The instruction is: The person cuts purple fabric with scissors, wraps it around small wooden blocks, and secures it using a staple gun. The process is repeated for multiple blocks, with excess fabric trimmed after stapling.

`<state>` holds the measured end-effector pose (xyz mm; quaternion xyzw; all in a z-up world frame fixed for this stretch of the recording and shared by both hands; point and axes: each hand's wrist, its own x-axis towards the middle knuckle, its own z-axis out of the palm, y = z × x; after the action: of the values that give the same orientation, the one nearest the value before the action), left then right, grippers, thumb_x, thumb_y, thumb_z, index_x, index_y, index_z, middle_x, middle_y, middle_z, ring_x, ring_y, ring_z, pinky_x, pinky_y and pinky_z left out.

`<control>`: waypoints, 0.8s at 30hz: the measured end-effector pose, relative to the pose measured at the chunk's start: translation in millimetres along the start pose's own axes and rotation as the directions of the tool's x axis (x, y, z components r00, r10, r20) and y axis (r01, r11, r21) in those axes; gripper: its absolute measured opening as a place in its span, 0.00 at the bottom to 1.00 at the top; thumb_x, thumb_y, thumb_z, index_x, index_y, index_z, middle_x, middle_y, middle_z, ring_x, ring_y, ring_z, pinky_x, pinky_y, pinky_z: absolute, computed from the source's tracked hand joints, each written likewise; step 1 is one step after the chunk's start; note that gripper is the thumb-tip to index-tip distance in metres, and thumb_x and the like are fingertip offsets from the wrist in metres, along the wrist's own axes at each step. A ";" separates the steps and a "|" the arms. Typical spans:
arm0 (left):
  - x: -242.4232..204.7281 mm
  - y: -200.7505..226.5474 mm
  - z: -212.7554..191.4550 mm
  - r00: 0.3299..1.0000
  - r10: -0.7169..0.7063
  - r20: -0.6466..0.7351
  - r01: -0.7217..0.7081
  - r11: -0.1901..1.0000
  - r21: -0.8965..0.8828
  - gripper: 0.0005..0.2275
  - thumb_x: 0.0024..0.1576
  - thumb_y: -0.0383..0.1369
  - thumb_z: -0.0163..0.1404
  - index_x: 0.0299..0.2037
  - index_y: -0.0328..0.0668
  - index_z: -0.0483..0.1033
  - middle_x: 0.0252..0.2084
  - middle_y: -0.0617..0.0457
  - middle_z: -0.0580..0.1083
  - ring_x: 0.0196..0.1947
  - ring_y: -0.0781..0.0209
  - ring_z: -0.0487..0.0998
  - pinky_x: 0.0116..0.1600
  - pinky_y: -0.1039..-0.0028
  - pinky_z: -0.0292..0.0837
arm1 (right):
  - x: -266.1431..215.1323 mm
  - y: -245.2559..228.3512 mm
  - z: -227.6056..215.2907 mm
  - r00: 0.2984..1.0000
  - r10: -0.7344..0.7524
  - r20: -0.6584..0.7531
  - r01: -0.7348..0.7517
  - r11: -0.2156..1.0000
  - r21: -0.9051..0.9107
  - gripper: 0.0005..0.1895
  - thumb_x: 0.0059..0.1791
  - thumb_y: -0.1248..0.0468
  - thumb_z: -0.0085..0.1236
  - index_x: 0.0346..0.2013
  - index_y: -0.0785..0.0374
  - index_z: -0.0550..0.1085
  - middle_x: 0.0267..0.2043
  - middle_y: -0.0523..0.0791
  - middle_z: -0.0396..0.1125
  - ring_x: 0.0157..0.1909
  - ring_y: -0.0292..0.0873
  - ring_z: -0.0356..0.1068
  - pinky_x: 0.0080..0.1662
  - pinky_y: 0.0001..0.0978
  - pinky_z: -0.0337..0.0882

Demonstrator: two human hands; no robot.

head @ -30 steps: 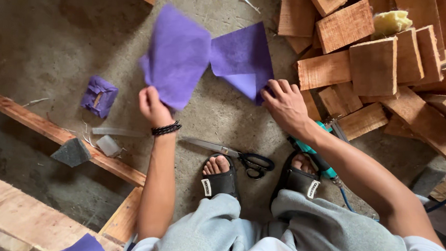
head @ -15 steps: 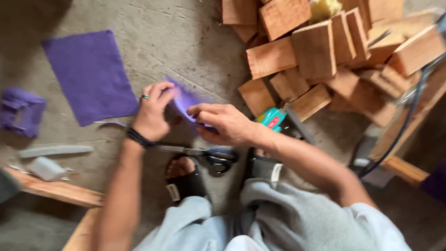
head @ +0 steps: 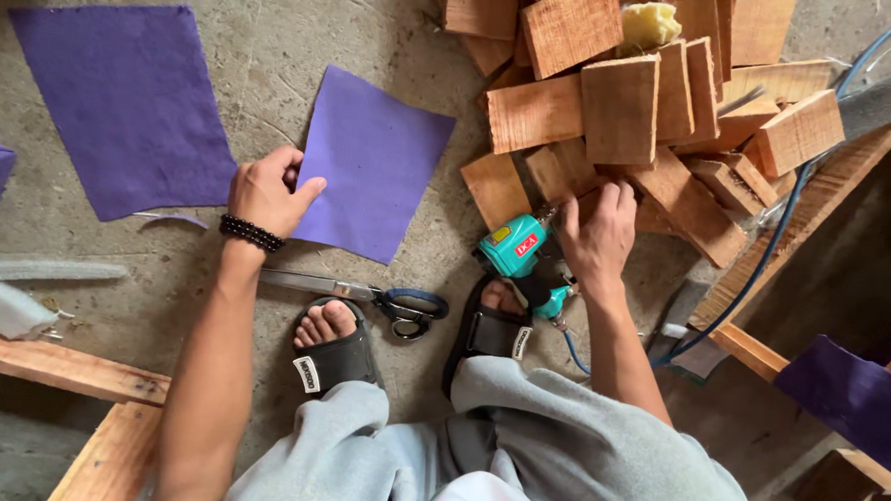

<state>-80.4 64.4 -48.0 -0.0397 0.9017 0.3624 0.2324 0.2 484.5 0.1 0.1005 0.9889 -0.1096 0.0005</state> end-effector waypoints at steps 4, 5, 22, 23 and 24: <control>3.2 4.7 7.4 0.969 0.181 -0.171 -0.188 0.982 -0.026 0.11 0.54 0.32 0.63 0.43 0.38 0.79 0.35 0.43 0.78 0.35 0.45 0.80 0.40 0.60 0.75 | -1.7 -17.6 -5.2 0.995 -0.100 -0.010 0.100 0.995 -0.030 0.24 0.51 0.54 0.66 0.53 0.68 0.72 0.55 0.59 0.65 0.57 0.61 0.64 0.57 0.53 0.66; 5.8 6.5 8.2 0.957 0.207 -0.205 -0.214 0.977 -0.014 0.10 0.55 0.31 0.63 0.43 0.38 0.78 0.37 0.42 0.78 0.36 0.44 0.80 0.41 0.60 0.74 | -1.0 -32.2 -4.3 0.990 -0.141 -0.029 0.140 0.989 -0.054 0.25 0.50 0.53 0.67 0.53 0.67 0.72 0.55 0.57 0.65 0.57 0.60 0.65 0.56 0.53 0.66; 25.6 0.2 13.0 0.967 0.138 -0.216 -0.172 0.974 -0.148 0.09 0.54 0.36 0.60 0.39 0.40 0.81 0.35 0.43 0.80 0.36 0.44 0.82 0.41 0.60 0.75 | 42.4 -107.9 40.7 0.730 -0.085 0.678 -0.652 0.214 0.728 0.27 0.53 0.54 0.58 0.62 0.66 0.66 0.50 0.44 0.70 0.46 0.36 0.74 0.46 0.33 0.78; 25.2 -0.7 11.9 0.970 0.132 -0.206 -0.166 0.973 -0.160 0.09 0.54 0.36 0.60 0.39 0.40 0.81 0.34 0.43 0.79 0.36 0.44 0.82 0.41 0.60 0.75 | 40.0 -118.8 46.4 0.721 -0.124 0.682 -0.639 0.262 0.723 0.29 0.52 0.54 0.59 0.63 0.66 0.65 0.49 0.44 0.70 0.45 0.37 0.74 0.45 0.33 0.78; 26.2 -0.7 10.8 0.972 0.133 -0.193 -0.166 0.971 -0.172 0.09 0.54 0.36 0.59 0.39 0.40 0.81 0.33 0.42 0.79 0.35 0.43 0.82 0.41 0.60 0.75 | 35.6 -130.2 50.5 0.714 -0.156 0.682 -0.622 0.306 0.721 0.32 0.51 0.53 0.61 0.63 0.66 0.64 0.48 0.45 0.70 0.43 0.38 0.74 0.44 0.34 0.78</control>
<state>-99.3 73.7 -66.9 -0.0256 0.8814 0.4569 0.1173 -61.7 356.3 -21.8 0.1934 0.6452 -0.6755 0.2999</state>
